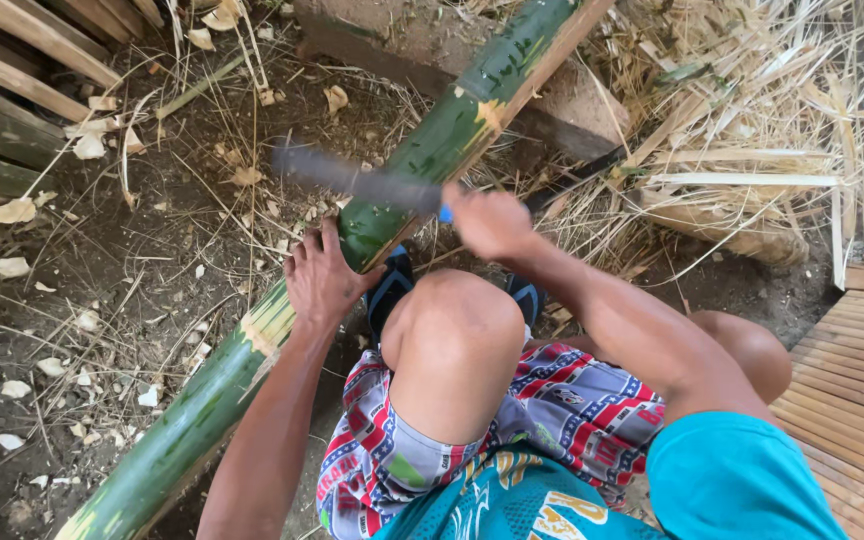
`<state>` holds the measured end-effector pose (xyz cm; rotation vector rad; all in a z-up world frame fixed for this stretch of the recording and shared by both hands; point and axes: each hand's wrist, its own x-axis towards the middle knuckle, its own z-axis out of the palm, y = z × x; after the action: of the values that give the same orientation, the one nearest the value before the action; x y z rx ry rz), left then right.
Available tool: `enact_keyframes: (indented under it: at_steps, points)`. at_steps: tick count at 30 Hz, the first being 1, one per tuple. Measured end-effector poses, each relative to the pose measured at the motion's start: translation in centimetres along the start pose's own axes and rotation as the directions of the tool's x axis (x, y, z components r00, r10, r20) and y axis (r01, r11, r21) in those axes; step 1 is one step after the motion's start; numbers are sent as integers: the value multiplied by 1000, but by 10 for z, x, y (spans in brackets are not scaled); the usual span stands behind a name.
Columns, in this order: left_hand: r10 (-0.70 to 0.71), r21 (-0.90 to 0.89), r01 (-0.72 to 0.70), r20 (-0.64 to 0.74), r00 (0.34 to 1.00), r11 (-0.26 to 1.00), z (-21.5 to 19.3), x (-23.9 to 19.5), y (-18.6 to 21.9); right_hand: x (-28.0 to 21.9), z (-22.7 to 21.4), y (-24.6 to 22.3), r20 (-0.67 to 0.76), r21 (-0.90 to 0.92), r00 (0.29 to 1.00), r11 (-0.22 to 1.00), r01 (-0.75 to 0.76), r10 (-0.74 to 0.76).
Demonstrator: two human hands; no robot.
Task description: The person squats and uses a machete to shave the outer layer off a long bamboo pole. They repeatedly strike and scrape the bamboo to remove the green skin, rotating the pole to work on different sides.
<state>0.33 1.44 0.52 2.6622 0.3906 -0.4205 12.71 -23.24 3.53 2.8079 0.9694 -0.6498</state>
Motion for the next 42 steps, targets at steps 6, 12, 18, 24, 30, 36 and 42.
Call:
enact_keyframes:
  at_steps: [6,12,18,24,30,36,42]
  points:
    - [-19,-32,18,-10,1000,999,-3,1,12,15,-49,61,-113,193,942,937,-292,317]
    - [-36,-35,38,59,998,999,-12,2,5,-2,-28,13,65,76,991,990,-122,117]
    - [0,-36,0,-25,1000,999,-16,-1,9,22,-41,129,-429,265,755,868,-420,497]
    - [-153,-66,184,326,933,981,-10,46,-34,18,-6,77,-15,487,854,750,-449,521]
    - [-49,-417,343,573,818,842,73,112,-99,42,31,14,-298,559,822,787,-261,485]
    - [-55,-323,244,498,865,915,47,104,-93,60,45,19,-257,572,835,773,-274,486]
    - [-51,-8,56,288,956,998,-34,45,-43,70,17,35,-193,426,903,862,-275,384]
